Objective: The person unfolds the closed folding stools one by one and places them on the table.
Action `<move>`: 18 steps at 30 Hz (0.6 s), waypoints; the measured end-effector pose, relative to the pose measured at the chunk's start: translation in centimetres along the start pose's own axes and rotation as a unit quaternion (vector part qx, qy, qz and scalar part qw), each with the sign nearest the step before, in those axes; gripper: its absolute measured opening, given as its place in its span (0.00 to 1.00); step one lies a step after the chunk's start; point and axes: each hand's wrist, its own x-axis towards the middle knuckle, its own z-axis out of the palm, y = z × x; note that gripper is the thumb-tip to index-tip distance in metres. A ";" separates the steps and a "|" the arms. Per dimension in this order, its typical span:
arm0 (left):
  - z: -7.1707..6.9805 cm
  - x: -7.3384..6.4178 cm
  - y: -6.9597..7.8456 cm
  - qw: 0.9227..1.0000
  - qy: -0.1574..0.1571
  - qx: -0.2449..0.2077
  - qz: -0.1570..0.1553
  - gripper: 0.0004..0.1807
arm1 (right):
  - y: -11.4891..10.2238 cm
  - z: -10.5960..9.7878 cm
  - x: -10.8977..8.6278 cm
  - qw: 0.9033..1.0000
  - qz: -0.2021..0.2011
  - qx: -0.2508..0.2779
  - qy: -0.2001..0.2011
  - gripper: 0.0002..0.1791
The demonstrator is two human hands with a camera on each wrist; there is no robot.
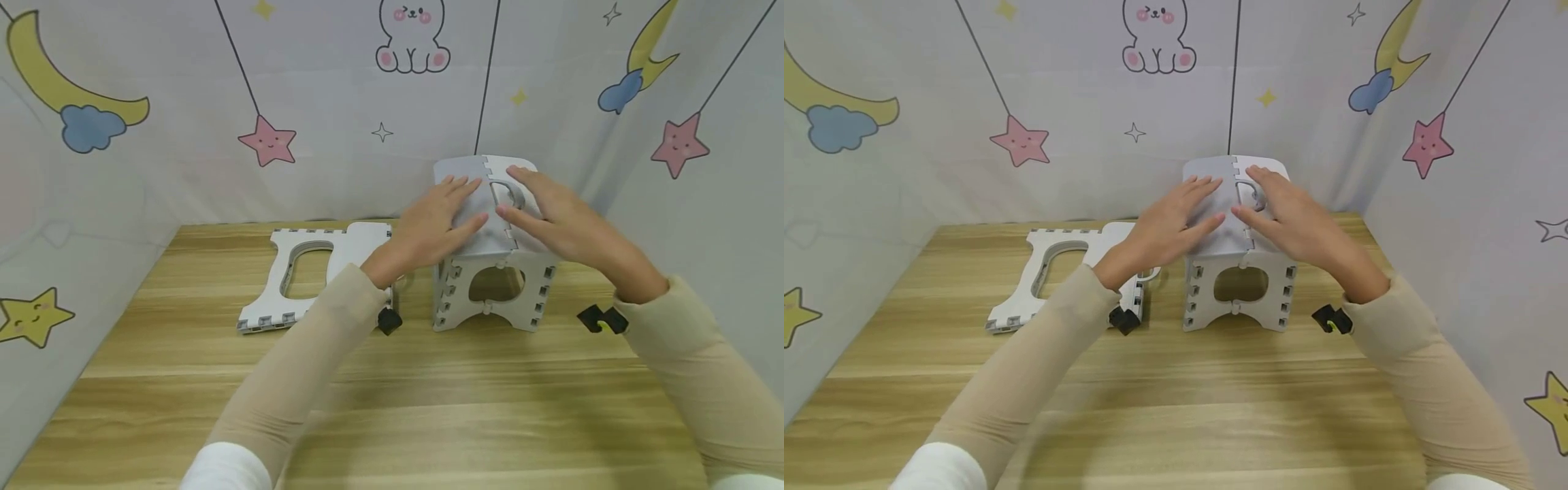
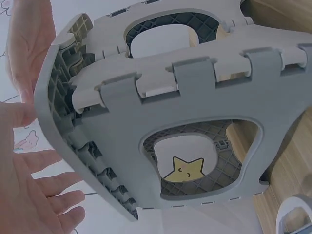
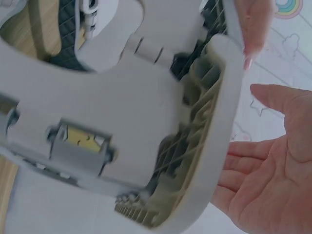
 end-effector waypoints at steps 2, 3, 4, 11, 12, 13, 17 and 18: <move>-0.1 -0.3 -0.3 1.000 0.002 -0.004 -0.003 0.36 | -0.6 0.1 -0.1 1.000 -0.003 -0.004 0.014 0.41; -0.2 -0.5 -0.4 1.000 0.004 -0.007 -0.003 0.36 | -0.8 0.2 -0.2 1.000 -0.007 -0.005 0.021 0.41; -0.3 -0.7 -0.6 1.000 0.006 -0.010 -0.005 0.36 | -1.1 0.3 -0.2 1.000 -0.012 -0.006 0.028 0.40; -0.7 -2.4 -1.6 0.999 0.027 -0.025 -0.001 0.37 | -2.8 1.2 -0.6 0.997 -0.045 -0.008 0.063 0.36; -0.7 -2.6 -1.9 0.999 0.031 -0.026 0.001 0.37 | -3.1 1.3 -0.7 0.996 -0.051 -0.006 0.067 0.35; -0.7 -2.9 -2.1 0.999 0.035 -0.027 0.002 0.37 | -3.5 1.5 -0.8 0.996 -0.057 -0.003 0.070 0.34; -0.9 -4.2 -3.1 0.998 0.051 -0.031 -0.002 0.37 | -5.0 2.4 -0.8 0.992 -0.100 0.011 0.079 0.32; -1.0 -4.5 -3.3 0.998 0.054 -0.031 -0.003 0.37 | -5.4 2.6 -0.7 0.990 -0.112 0.015 0.082 0.31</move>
